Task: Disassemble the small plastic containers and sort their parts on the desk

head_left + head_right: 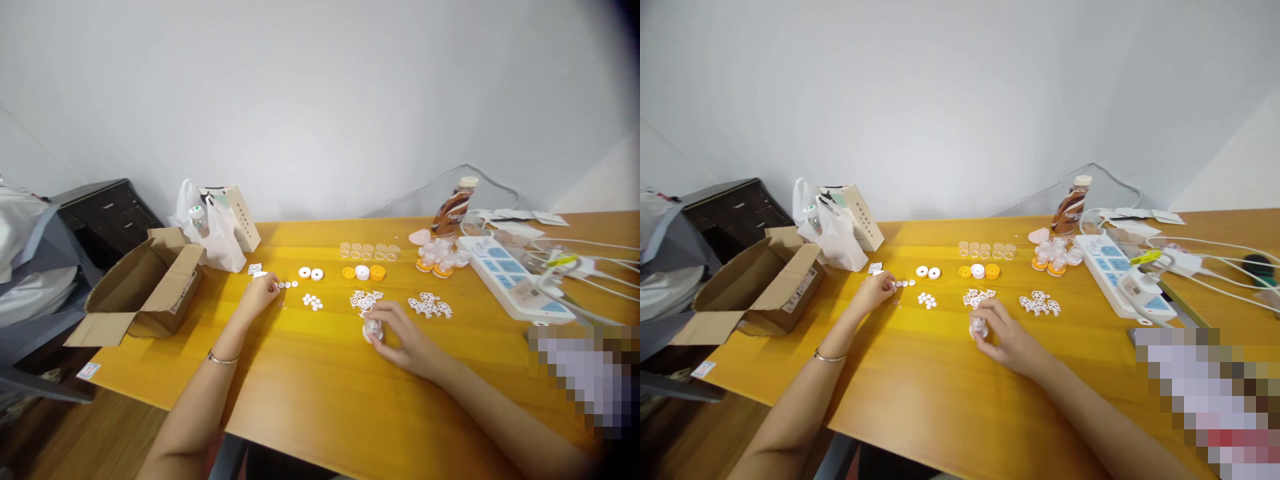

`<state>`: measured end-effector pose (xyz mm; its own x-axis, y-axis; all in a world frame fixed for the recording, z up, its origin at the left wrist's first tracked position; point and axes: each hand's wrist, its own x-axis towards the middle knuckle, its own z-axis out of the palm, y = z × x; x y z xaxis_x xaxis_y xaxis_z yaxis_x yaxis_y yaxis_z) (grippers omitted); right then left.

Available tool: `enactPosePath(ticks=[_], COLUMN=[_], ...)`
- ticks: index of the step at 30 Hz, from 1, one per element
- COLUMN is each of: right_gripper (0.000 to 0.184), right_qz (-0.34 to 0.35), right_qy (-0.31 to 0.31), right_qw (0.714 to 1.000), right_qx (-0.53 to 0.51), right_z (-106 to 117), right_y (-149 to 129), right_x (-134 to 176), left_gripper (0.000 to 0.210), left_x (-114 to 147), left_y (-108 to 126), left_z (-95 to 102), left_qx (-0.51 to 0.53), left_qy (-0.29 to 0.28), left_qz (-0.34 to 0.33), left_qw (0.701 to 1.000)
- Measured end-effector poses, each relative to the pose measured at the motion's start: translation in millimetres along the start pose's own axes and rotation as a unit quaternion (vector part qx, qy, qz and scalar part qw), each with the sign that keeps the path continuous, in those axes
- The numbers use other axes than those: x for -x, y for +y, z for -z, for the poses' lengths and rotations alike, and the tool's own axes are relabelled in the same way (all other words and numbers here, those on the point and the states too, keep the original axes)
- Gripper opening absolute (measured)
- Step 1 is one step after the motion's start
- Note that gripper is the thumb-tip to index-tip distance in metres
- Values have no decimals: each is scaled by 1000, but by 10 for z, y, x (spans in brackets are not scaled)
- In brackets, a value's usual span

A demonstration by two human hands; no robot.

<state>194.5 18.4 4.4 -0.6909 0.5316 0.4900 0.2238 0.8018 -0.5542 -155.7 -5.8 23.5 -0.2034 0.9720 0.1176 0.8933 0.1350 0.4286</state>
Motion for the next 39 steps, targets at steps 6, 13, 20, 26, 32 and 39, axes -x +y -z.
enactPosePath(ticks=[6,13,20,26,32,39], right_gripper=[34,40,51,18,21,40], right_qz=[22,7,-77,-77,-61,-102], right_qy=[-52,-17,-24,-86,-53,-39], right_qw=[998,996,974,973,988,993], right_qx=[-32,-85,-212,-199,-129,37], right_z=[-116,-240,-349,-237,-232,-279], right_y=[-141,-82,-46,-73,-100,-151], right_x=[27,69,95,6,-17,-5], left_gripper=[17,18,44,42,44,40], left_x=[-13,327,719,756,769,807], left_y=[-1,516,1110,1122,1138,1187], left_z=[-9,135,-340,-748,-772,-943], left_qx=[-13,-26,142,178,207,153], left_qy=[-2,39,-167,-146,-130,-75], left_qz=[10,-69,-298,-255,-233,-194], left_qw=[1000,997,929,939,941,966])
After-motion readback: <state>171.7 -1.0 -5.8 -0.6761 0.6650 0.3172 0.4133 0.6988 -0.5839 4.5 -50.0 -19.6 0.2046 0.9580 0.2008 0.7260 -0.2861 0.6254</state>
